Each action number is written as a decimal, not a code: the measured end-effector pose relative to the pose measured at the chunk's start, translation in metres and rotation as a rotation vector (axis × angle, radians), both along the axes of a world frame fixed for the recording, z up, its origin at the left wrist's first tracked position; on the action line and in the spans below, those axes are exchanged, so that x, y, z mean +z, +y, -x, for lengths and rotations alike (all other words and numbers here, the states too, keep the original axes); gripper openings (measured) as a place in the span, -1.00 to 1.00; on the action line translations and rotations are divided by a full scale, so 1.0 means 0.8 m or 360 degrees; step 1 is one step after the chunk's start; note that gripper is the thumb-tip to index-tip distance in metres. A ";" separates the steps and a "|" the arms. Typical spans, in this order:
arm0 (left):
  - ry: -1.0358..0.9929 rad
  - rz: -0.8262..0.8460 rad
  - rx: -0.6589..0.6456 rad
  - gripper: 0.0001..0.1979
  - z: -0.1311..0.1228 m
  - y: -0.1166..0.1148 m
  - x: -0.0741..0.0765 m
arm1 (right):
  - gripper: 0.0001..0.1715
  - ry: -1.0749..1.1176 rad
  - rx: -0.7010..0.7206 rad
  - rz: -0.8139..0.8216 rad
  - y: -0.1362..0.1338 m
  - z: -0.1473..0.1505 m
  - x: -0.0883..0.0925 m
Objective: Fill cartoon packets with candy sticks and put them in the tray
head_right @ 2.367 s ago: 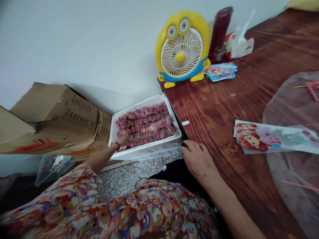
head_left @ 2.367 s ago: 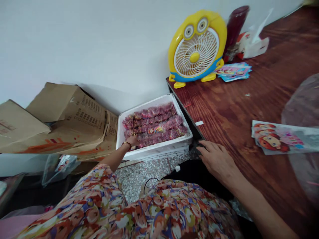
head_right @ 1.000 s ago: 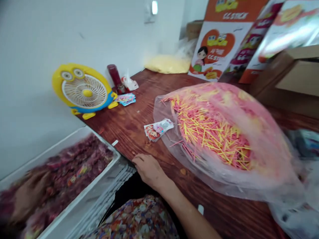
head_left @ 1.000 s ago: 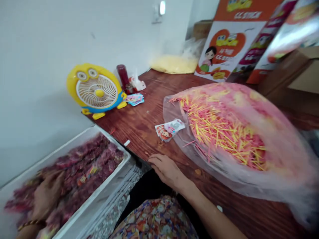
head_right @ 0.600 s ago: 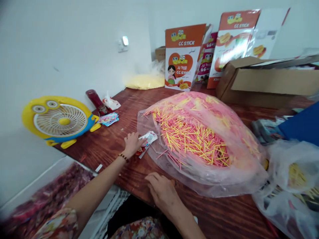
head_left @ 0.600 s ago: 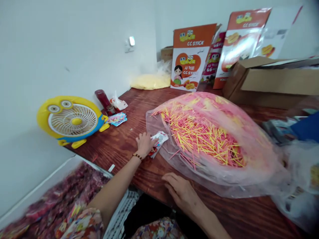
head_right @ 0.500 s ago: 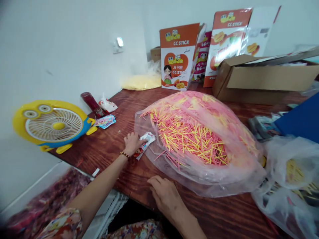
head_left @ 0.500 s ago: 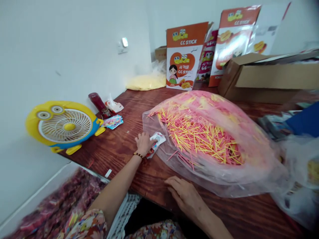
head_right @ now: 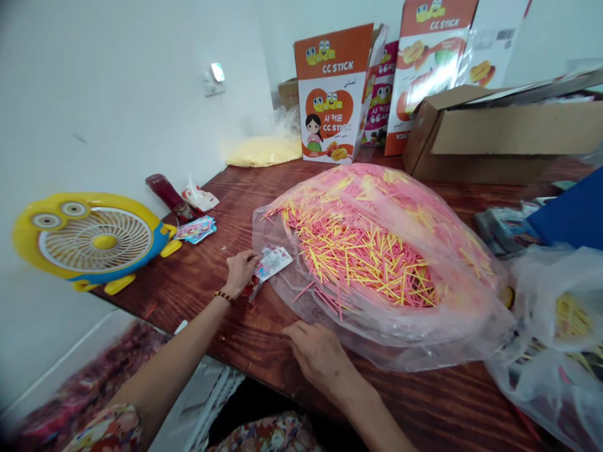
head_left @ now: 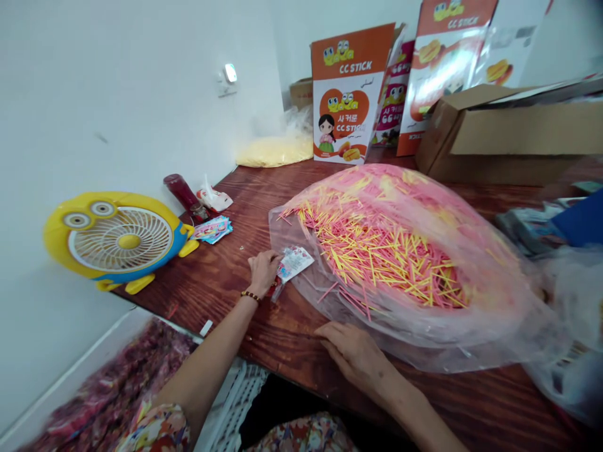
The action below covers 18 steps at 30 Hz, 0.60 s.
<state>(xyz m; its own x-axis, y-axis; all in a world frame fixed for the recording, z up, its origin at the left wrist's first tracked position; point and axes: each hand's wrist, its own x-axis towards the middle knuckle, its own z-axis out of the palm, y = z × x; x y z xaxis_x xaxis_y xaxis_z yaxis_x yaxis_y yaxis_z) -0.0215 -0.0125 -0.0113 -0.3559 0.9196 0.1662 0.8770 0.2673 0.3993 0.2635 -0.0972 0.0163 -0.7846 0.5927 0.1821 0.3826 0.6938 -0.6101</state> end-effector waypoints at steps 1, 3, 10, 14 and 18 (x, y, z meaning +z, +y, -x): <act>0.0018 0.0002 -0.0023 -0.73 0.000 0.000 0.002 | -0.69 -0.0013 0.0005 -0.0013 0.002 0.000 0.002; 0.0057 0.0006 -0.0065 -0.75 0.000 -0.001 0.006 | -0.69 -0.0047 0.0014 -0.0055 0.006 0.001 0.004; 0.0066 -0.0100 -0.0086 -0.75 0.004 -0.010 0.041 | -0.71 0.0050 -0.0016 0.0072 0.032 -0.011 0.027; -0.0754 0.0066 -0.0498 -0.77 -0.020 -0.025 0.083 | -0.75 0.0494 -0.0303 0.0193 0.075 -0.004 0.060; -0.1167 0.0280 -0.0827 -0.71 -0.069 -0.046 0.116 | -0.74 0.0561 -0.0420 0.0469 0.113 0.012 0.071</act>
